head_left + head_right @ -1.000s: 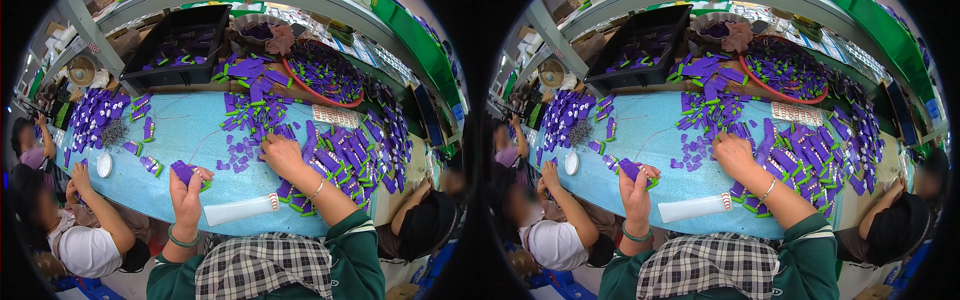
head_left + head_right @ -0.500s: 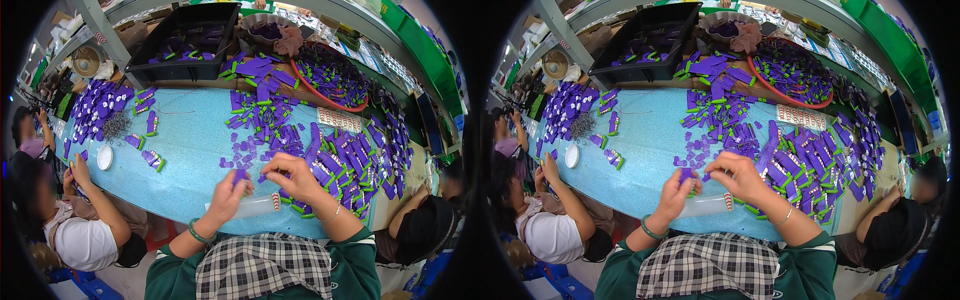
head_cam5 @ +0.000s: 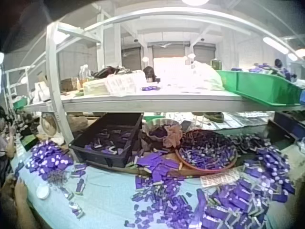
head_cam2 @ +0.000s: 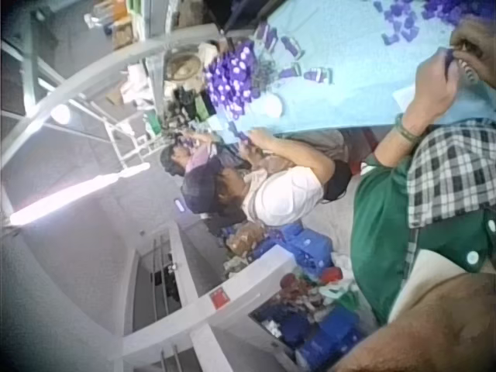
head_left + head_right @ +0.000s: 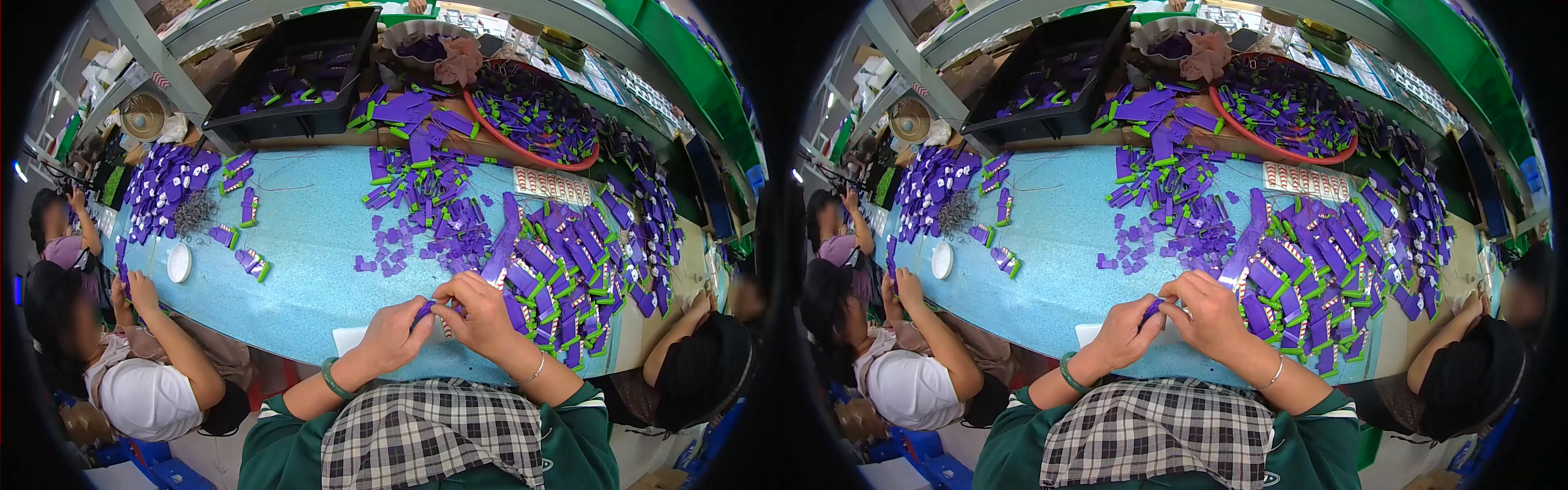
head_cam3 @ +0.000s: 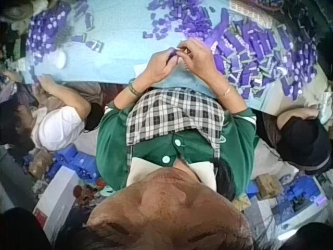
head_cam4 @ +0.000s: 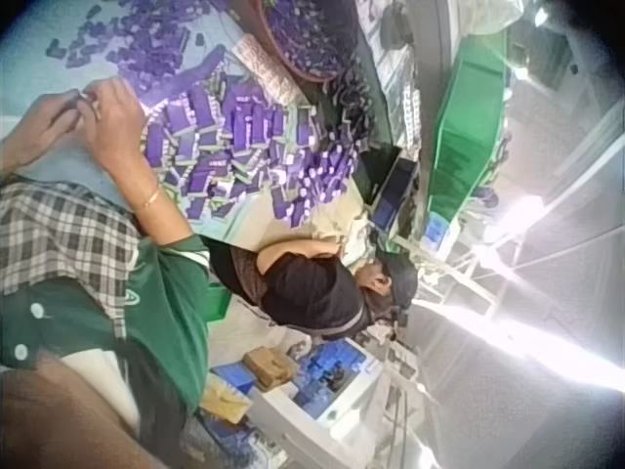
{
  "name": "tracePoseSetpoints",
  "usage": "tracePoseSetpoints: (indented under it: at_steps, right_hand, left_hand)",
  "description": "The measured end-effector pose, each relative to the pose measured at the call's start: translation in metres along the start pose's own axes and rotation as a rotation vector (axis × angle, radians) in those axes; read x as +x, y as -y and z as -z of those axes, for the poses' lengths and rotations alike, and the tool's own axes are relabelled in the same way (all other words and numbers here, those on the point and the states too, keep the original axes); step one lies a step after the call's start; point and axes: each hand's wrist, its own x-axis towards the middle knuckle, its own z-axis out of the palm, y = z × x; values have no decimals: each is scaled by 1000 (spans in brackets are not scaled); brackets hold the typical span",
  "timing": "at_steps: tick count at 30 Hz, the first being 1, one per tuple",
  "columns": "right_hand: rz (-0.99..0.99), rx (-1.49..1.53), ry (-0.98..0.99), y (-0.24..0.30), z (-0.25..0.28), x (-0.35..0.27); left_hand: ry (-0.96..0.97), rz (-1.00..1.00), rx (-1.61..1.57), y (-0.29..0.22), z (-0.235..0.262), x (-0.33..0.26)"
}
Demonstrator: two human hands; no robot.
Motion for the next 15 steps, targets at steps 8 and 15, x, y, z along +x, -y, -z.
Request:
tracePoseSetpoints:
  at_steps: [8,15]
  right_hand:
    - [-267,313,150,-4,9,-5]
    - [-284,166,95,-21,40,4]
  left_hand:
    - [186,113,-286,-9,1,6]
    - [262,85,-328,-6,7,51]
